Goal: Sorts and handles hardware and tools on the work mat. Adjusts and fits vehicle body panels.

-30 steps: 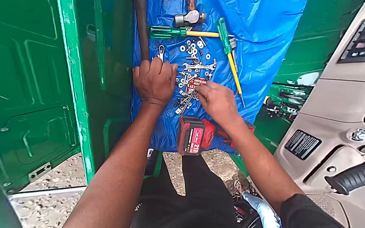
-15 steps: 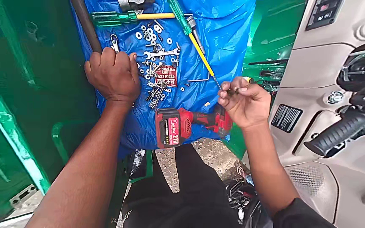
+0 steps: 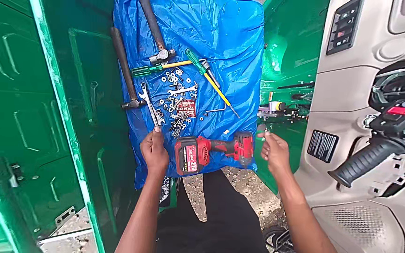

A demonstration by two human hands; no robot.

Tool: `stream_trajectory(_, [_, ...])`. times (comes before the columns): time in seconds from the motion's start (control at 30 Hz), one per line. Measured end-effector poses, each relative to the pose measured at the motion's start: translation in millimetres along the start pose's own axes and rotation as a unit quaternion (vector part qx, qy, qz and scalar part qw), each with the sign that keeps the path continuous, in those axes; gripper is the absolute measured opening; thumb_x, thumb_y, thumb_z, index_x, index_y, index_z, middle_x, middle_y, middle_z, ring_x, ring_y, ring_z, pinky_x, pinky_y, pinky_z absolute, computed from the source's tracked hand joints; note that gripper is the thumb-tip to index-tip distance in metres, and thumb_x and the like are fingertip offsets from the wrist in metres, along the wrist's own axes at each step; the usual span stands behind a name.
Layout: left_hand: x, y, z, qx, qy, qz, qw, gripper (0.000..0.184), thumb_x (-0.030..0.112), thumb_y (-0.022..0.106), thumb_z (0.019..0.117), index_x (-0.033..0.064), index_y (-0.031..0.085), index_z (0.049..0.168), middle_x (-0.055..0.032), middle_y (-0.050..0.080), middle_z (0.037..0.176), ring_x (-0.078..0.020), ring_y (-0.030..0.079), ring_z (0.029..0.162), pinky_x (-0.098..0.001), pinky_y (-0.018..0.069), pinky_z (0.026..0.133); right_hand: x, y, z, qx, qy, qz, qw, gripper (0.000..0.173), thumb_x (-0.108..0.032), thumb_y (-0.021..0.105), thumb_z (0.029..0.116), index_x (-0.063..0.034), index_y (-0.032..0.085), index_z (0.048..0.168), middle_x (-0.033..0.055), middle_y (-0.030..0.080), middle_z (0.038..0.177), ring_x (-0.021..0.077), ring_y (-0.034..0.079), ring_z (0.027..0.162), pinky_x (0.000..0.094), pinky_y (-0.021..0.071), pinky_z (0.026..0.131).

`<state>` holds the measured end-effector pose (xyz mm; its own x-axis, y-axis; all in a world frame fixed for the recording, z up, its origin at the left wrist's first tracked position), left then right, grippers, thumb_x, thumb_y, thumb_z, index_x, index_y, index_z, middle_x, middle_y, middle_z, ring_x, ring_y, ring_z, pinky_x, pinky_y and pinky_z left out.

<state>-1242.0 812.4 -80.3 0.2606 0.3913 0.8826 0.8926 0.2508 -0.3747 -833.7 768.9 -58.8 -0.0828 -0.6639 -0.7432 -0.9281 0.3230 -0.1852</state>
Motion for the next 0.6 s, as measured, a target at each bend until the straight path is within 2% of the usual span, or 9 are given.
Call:
stream_trajectory(0.07, [-4.3,6.4,-20.2,-0.008,0.01,-0.003,1.0,0.043,0.027,0.041,0.1089,0.0169,0.051,0.068,0.0087,0.041,0.056,-0.0044,0.042,0.049,-0.0242,0.0381,0.05,14.6,8.1,0.7,-0.011,-0.037,-0.114,0.993,0.034,-0.028,0.048,0.1094,-0.0063,0.073,0.102,-0.0027,0.046,0.059,0.0088,0.038,0.044,0.0256,0.0342,0.04])
stream_trajectory(0.13, [-2.4,15.0,-35.9,-0.018,-0.001,-0.034,0.999,0.044,0.025,0.04,0.1094,0.0142,0.056,0.069,0.0067,0.049,0.055,-0.005,0.049,0.048,-0.0241,0.0445,0.048,16.9,19.2,-5.6,-0.01,-0.096,-0.183,0.978,0.039,-0.029,0.046,0.1098,-0.0072,0.073,0.092,0.0017,0.065,0.069,0.0123,0.062,0.059,0.0318,0.0533,0.054])
stream_trajectory(0.17, [-3.4,19.0,-39.1,-0.022,-0.015,-0.08,0.996,0.044,0.022,0.039,0.1094,0.0135,0.056,0.07,0.0059,0.05,0.054,-0.0055,0.051,0.047,-0.0238,0.0466,0.048,15.8,23.2,-6.9,-0.005,-0.112,-0.188,0.976,0.041,-0.027,0.044,0.1101,-0.0066,0.072,0.089,0.0032,0.068,0.072,0.0138,0.066,0.064,0.0341,0.0569,0.059])
stream_trajectory(0.27, [-7.5,22.4,-43.7,-0.03,-0.074,-0.237,0.968,0.043,0.022,0.036,0.1097,0.0161,0.054,0.071,0.0068,0.05,0.055,-0.0047,0.052,0.049,-0.0226,0.0496,0.051,6.7,32.0,-8.3,0.002,-0.12,-0.122,0.985,0.041,-0.022,0.046,0.1103,-0.0017,0.071,0.086,0.0076,0.067,0.071,0.0173,0.067,0.065,0.0357,0.0585,0.06])
stream_trajectory(0.37, [-3.9,13.5,-47.4,0.0,-0.083,-0.337,0.938,0.046,0.023,0.034,0.1104,0.0189,0.053,0.069,0.0085,0.049,0.057,-0.0029,0.051,0.052,-0.0207,0.0505,0.055,-30.5,48.7,-6.4,-0.016,-0.182,-0.159,0.97,0.036,-0.023,0.047,0.1097,-0.0042,0.073,0.092,0.0049,0.068,0.072,0.0149,0.068,0.066,0.0334,0.0594,0.061])
stream_trajectory(0.43, [1.5,5.9,-43.5,0.052,-0.074,-0.365,0.927,0.048,0.027,0.032,0.1118,0.0191,0.05,0.068,0.0078,0.047,0.057,-0.0039,0.05,0.051,-0.0217,0.05,0.055,-68.8,72.4,7.1,-0.023,-0.219,-0.261,0.94,0.038,-0.034,0.047,0.1093,-0.0115,0.073,0.095,-0.0004,0.065,0.07,0.011,0.065,0.062,0.0324,0.0565,0.057])
stream_trajectory(0.5, [13.7,-2.4,-35.4,0.108,-0.062,-0.365,0.923,0.049,0.031,0.031,0.1127,0.019,0.047,0.068,0.0064,0.044,0.056,-0.0061,0.047,0.049,-0.0239,0.0478,0.051,-103.0,108.2,34.8,-0.044,-0.223,-0.334,0.915,0.046,-0.045,0.044,0.1094,-0.0135,0.07,0.088,0.0009,0.063,0.067,0.014,0.062,0.06,0.0394,0.0516,0.054])
stream_trajectory(0.53, [23.5,-5.2,-24.6,0.13,-0.05,-0.358,0.923,0.05,0.033,0.03,0.113,0.019,0.045,0.067,0.0057,0.042,0.055,-0.0074,0.045,0.048,-0.0252,0.0471,0.05,-116.9,131.3,58.2,-0.065,-0.223,-0.331,0.914,0.05,-0.047,0.044,0.1088,-0.0129,0.068,0.082,0.0014,0.062,0.066,0.0151,0.062,0.061,0.0417,0.0502,0.057])
stream_trajectory(0.6, [42.6,-10.2,4.1,0.177,-0.025,-0.336,0.925,0.05,0.033,0.03,0.113,0.0198,0.042,0.066,0.0048,0.041,0.055,-0.0096,0.045,0.047,-0.0285,0.048,0.051,-139.1,180.3,107.9,-0.129,-0.205,-0.291,0.926,0.053,-0.047,0.047,0.1078,-0.01,0.07,0.079,0.0035,0.068,0.07,0.0162,0.067,0.066,0.0425,0.0559,0.063])
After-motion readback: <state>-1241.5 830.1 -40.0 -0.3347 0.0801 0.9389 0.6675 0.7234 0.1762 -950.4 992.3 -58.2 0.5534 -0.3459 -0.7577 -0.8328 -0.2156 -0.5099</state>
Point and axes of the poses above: each hand's wrist, its own z-axis towards the middle knuckle, its own y-axis out of the palm, x = y × z, the point moved 6 cm from there along z, towards the middle knuckle
